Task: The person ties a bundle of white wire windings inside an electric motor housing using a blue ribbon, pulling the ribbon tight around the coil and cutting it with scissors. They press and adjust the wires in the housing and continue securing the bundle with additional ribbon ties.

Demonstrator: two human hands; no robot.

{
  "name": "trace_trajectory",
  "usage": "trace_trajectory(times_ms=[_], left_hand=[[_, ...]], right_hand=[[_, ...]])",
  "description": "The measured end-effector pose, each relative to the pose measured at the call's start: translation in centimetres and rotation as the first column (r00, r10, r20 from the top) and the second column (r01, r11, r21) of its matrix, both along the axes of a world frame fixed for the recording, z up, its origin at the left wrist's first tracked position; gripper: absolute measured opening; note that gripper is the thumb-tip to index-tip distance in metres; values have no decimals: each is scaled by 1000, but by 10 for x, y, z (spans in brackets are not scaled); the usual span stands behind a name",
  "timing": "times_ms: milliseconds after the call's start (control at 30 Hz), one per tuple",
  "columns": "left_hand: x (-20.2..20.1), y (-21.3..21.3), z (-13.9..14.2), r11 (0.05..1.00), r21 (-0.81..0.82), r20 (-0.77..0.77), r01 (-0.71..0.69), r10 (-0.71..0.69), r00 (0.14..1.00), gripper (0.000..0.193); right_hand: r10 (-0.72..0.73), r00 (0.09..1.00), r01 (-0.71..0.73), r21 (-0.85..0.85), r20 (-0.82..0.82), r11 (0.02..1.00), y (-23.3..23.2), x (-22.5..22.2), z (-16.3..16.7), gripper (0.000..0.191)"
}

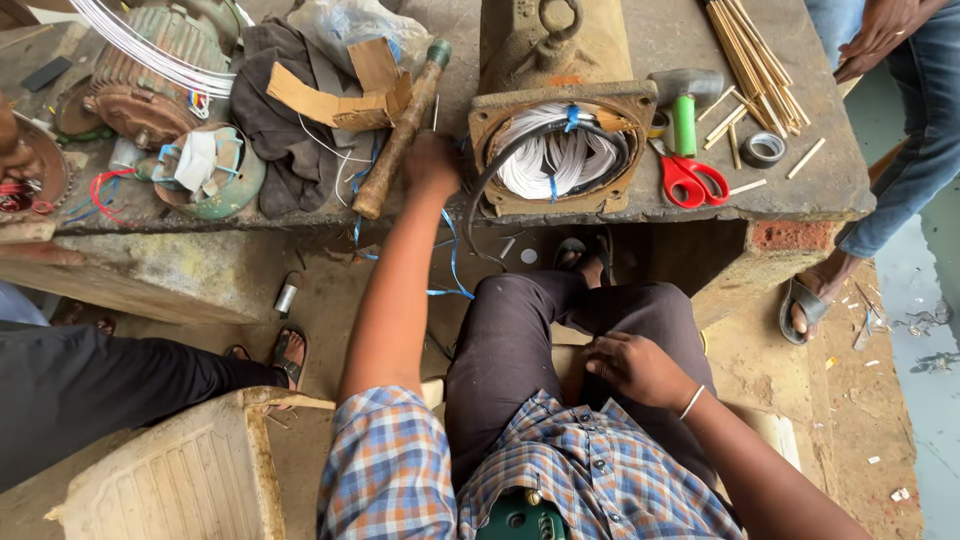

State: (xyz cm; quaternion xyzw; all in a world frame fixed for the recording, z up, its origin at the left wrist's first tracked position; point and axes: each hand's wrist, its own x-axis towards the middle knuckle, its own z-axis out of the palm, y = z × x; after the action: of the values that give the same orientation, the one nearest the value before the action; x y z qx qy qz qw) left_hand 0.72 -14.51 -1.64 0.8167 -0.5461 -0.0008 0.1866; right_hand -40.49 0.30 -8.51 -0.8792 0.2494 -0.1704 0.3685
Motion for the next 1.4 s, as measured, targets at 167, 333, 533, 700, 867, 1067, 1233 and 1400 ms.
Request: trace_trajectory(times_ms=[167, 333, 533, 700, 867, 1067, 1233, 1400], left_hand=[[23, 50, 6, 968, -235, -202, -87, 39, 979, 25], [29, 165, -4, 696, -659, -718, -284, -471, 513, 15], [-79, 247, -70, 948, -318, -911, 29, -314, 268, 11], [-124, 230, -92, 956, -283, -959, 76, -282, -31, 13], [-125, 233, -92, 939, -337, -940, 71, -339, 17, 16], [-120, 239, -107, 904, -418, -906, -92, -422, -29, 18], [-105, 240, -104, 977, -205, -961, -66, -213, -177, 25], [-107, 242, -91, 828, -531, -658, 181, -538, 527, 38]], right_hand=[[-72, 995, 73, -15, 68, 997, -6, -14, 0, 21], [-233, 969, 226, 90, 77, 970, -3, -9, -1, 17], [-102, 918, -25, 314, 382, 949, 32, 36, 18, 45], [-98, 871, 113, -3, 481, 994, 50, 81, 30, 22], [-83, 876, 174, -150, 475, 973, 50, 84, 34, 13], [-337, 833, 270, 210, 438, 940, 56, 91, 18, 11], [-204, 738, 200, 80, 643, 977, 39, 76, 39, 7], [-489, 699, 713, -467, 522, 523, -11, 46, 97, 15]])
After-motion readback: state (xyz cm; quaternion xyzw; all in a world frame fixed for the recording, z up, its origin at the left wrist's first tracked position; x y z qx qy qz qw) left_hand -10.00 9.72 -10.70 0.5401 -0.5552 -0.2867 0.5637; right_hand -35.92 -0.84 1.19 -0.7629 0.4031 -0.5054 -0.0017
